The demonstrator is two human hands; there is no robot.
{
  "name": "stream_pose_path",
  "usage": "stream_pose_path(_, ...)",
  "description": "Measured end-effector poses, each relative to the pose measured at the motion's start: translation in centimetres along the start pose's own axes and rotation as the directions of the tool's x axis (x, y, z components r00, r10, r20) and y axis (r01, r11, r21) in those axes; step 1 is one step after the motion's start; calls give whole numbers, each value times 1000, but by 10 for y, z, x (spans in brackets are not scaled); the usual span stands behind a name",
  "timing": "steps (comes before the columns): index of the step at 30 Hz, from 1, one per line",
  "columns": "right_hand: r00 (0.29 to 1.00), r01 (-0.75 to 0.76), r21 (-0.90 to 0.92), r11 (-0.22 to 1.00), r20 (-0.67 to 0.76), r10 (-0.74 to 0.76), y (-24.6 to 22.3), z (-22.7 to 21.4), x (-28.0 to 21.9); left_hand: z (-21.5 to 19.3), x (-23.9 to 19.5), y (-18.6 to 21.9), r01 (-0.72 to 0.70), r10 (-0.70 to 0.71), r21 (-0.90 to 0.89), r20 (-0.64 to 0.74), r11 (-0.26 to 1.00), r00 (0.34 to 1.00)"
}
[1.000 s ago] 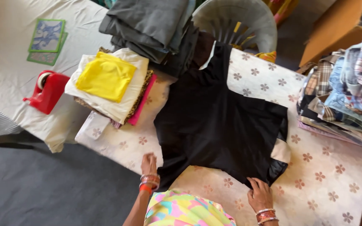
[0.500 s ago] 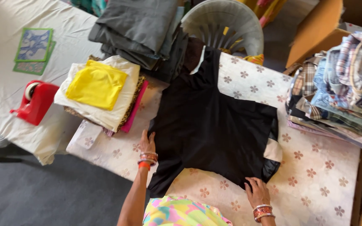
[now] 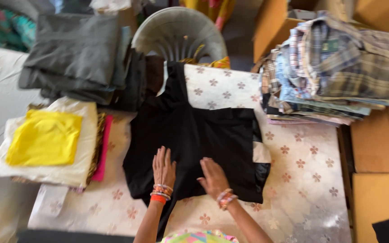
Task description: The person takes a black jacket from a cardboard box of clothes, spreads it on a table, aligns the sleeves and collar, and folds it step by step into a neat rectangle, smoothing it with their hands before setting it on the table.
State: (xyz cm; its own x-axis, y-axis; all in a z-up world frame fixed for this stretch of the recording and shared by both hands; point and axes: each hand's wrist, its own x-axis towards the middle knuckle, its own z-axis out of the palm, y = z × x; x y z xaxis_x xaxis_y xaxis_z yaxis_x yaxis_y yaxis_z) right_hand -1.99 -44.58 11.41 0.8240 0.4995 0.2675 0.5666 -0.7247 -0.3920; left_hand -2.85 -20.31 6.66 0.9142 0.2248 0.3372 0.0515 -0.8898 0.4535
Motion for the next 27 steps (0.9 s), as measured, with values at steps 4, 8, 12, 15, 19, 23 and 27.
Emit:
stream_pose_path(4,914,-138,-122,983,367,174,1,-23,40,-51,21,31,-77,-146,411,485,908,862)
stream_pose_path(8,896,-278,-402,872,219,387,96,-9,-32,-33,-13,-61,-5,-329,667,374,745,867)
stream_pose_path(12,880,-429,-420,800,8,476,138,11,-64,-8,-24,-93,200,-380,615,175,763,908)
stream_pose_path(15,852,-496,-399,771,-51,521,135,26,-72,0,-21,-81,337,-474,539,135,772,870)
stream_pose_path(19,815,-576,-316,754,-147,561,100,24,-22,8,22,-41,287,-288,82,-5,954,958)
stream_pose_path(23,920,-379,-64,923,-134,368,64,18,67,43,85,0,100,-90,-61,154,993,984)
stream_pose_path(27,953,-190,-56,980,229,198,93,19,131,53,146,20,-211,149,103,423,972,894)
